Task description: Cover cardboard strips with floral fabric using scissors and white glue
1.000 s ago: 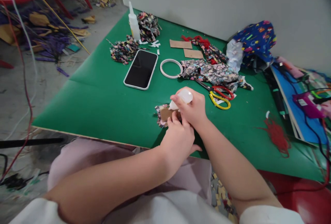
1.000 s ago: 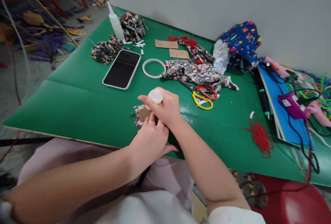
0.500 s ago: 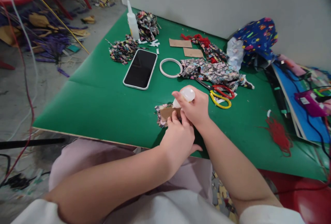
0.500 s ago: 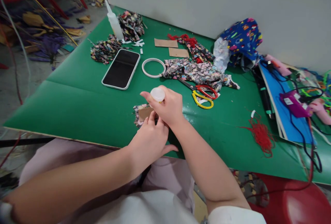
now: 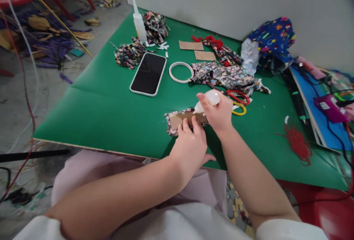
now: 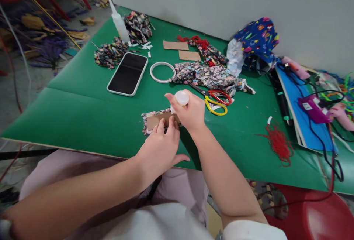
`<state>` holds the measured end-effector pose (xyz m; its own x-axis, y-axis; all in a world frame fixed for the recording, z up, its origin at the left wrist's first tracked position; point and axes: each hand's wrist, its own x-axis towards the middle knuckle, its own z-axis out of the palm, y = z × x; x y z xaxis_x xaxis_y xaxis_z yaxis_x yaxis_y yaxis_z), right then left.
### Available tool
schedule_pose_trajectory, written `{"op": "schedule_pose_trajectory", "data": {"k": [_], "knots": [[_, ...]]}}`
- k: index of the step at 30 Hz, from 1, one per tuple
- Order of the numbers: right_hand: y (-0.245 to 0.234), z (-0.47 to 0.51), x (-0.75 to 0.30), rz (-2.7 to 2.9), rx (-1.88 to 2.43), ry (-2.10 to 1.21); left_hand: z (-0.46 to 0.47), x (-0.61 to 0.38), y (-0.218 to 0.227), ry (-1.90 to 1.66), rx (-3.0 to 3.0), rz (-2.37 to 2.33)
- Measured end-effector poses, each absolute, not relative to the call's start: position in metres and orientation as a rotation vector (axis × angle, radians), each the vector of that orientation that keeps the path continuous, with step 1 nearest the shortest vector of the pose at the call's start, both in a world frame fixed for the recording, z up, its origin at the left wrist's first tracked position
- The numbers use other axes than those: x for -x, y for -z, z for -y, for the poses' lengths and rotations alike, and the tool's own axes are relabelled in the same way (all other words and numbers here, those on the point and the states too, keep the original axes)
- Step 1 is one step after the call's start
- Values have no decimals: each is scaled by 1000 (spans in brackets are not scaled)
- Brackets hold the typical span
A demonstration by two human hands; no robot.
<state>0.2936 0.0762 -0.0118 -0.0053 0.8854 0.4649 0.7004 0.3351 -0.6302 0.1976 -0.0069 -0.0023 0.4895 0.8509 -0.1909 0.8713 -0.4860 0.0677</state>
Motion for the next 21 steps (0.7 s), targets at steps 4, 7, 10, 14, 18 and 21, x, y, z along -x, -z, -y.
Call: {"op": "schedule_pose_trajectory", "data": {"k": [4,7,10,14,18,21], "knots": [[12,-77,-300,1728,1434,-270,7,-198,3,202,-2580,-1507],[11,-78,-304,1700,1452,-252,7,-198,3,213,-2582,-1508],[11,-81,-309,1689,1465,-190,7,-198,3,203,-2586,-1508],[14,-84,-314,1679,1474,-119,7,-197,3,196,-2586,-1513],[13,-84,-315,1630,1487,-118,8,-197,2,197,-2585,-1517],[12,-83,-313,1577,1503,-122,8,-197,2,196,-2585,-1518]]}}
